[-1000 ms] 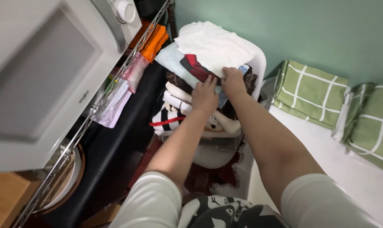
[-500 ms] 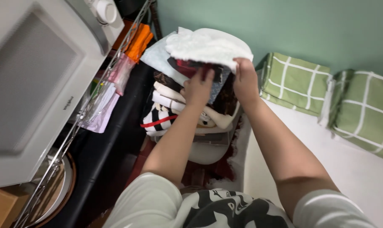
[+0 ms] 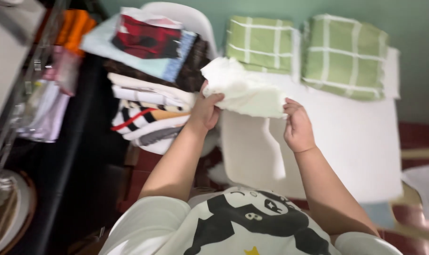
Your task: Folding clothes and linens on a table.
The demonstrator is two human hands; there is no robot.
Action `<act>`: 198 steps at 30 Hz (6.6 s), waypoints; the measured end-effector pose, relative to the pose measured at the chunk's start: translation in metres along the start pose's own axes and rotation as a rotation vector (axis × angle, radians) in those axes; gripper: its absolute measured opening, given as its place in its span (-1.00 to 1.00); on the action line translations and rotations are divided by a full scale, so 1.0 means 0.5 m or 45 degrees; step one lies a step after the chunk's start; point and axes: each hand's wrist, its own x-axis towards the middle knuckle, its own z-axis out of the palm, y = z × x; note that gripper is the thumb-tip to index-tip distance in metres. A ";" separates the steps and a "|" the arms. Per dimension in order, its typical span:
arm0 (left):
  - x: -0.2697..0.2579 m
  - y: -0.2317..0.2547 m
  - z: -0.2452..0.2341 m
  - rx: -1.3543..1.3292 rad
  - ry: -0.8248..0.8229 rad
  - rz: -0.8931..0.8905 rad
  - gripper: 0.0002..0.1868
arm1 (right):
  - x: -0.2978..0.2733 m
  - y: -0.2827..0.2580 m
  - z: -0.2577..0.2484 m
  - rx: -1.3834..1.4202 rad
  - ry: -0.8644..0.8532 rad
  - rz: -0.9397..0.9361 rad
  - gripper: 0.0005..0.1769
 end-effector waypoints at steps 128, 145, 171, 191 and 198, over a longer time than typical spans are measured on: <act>-0.031 -0.189 0.011 1.575 0.349 0.544 -0.43 | -0.546 0.207 -0.351 0.654 0.970 1.747 -0.66; -0.080 -0.234 -0.009 2.123 0.168 0.196 -0.22 | -0.647 0.264 -0.320 0.389 0.352 1.851 -0.80; -0.240 -0.282 0.282 2.126 -1.173 0.244 -0.12 | -0.341 0.168 -0.250 1.922 0.899 1.410 -0.45; -0.162 -0.414 0.179 2.194 -0.863 -0.102 -0.11 | -0.307 0.152 -0.054 -0.137 -0.370 1.433 -0.37; -0.103 -0.420 0.147 2.100 -0.527 0.101 -0.34 | -0.216 0.051 -0.097 0.980 0.160 1.024 -0.85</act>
